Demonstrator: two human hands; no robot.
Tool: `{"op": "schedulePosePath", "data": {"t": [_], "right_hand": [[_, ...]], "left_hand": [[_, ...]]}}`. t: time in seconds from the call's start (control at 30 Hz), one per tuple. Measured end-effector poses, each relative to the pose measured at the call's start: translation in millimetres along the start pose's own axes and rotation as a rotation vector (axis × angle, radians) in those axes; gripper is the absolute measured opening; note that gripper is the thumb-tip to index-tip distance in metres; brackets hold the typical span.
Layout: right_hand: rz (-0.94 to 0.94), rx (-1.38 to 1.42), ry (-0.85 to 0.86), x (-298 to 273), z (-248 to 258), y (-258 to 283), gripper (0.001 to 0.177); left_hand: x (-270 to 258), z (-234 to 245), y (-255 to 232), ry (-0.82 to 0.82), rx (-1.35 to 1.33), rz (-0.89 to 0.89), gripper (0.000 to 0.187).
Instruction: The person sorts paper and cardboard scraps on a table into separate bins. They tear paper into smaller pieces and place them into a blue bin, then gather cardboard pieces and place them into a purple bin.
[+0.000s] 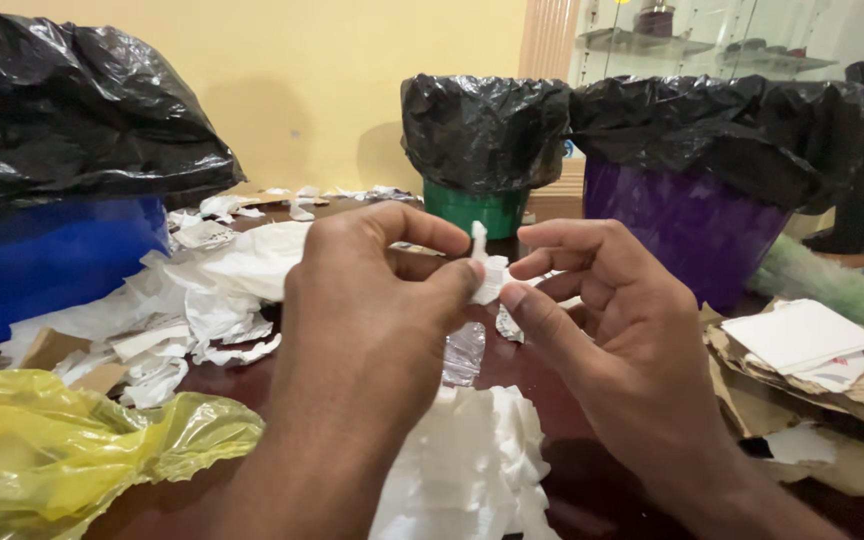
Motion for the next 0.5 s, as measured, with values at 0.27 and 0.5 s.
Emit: {"op": "schedulePosePath", "data": {"t": [0.27, 0.5], "right_hand": [[-0.039, -0.106, -0.037, -6, 1, 3, 0.029], [-0.118, -0.089, -0.151, -2, 13, 2, 0.016]], "left_hand": [[-9, -21, -3, 0.078, -0.038, 0.096, 0.017], [-12, -19, -8, 0.102, 0.039, 0.091, 0.018]]}}
Point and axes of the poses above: each hand's wrist, its own x-axis towards the middle knuckle, its own z-axis out of the back of the hand, y = z × x, the point moved 7 cm from there along x, towards the middle knuckle, and after that the axes turned 9 degrees about -z, right-handed, at the moved point
